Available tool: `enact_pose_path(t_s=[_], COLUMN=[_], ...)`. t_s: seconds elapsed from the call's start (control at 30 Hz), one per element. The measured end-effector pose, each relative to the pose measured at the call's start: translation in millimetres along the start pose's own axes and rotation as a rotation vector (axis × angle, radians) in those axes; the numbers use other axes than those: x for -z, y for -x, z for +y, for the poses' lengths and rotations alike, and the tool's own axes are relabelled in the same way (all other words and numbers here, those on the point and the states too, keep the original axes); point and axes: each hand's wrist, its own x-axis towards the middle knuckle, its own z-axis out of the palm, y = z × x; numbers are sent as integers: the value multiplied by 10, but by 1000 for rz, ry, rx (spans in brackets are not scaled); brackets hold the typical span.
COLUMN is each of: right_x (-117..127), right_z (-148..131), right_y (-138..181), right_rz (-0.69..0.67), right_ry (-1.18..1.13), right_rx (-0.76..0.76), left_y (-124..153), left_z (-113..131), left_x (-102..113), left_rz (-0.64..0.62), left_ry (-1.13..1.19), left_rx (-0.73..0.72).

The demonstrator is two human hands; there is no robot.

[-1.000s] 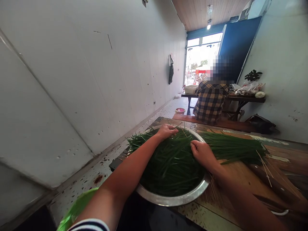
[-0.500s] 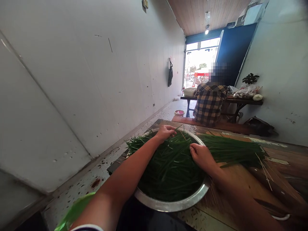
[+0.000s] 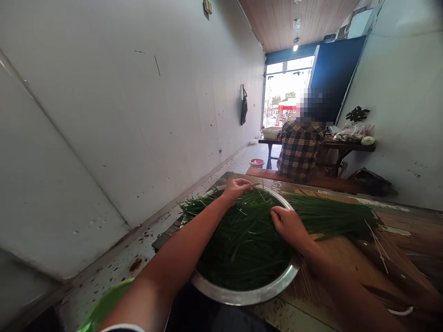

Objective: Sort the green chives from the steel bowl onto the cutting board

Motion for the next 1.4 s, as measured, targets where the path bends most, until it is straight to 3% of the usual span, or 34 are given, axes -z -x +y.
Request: enact_pose_path(t_s=[0.93, 1.17, 1.3, 1.4], right_x=[-16, -10, -15, -20], right_z=[20, 21, 33, 44], right_y=[-1, 0, -8, -17], right_rz=[-25, -26, -10, -5], right_ry=[8, 20, 9, -16], right_rx=[-2, 4, -1, -18], left_y=[-7, -50, -23, 72], left_z=[-61, -101, -52, 60], left_x=[-23, 20, 40, 24], left_rz=[6, -15, -70, -246], left_ry=[-143, -433, -510, -518], left_rx=[-75, -219, -288, -334])
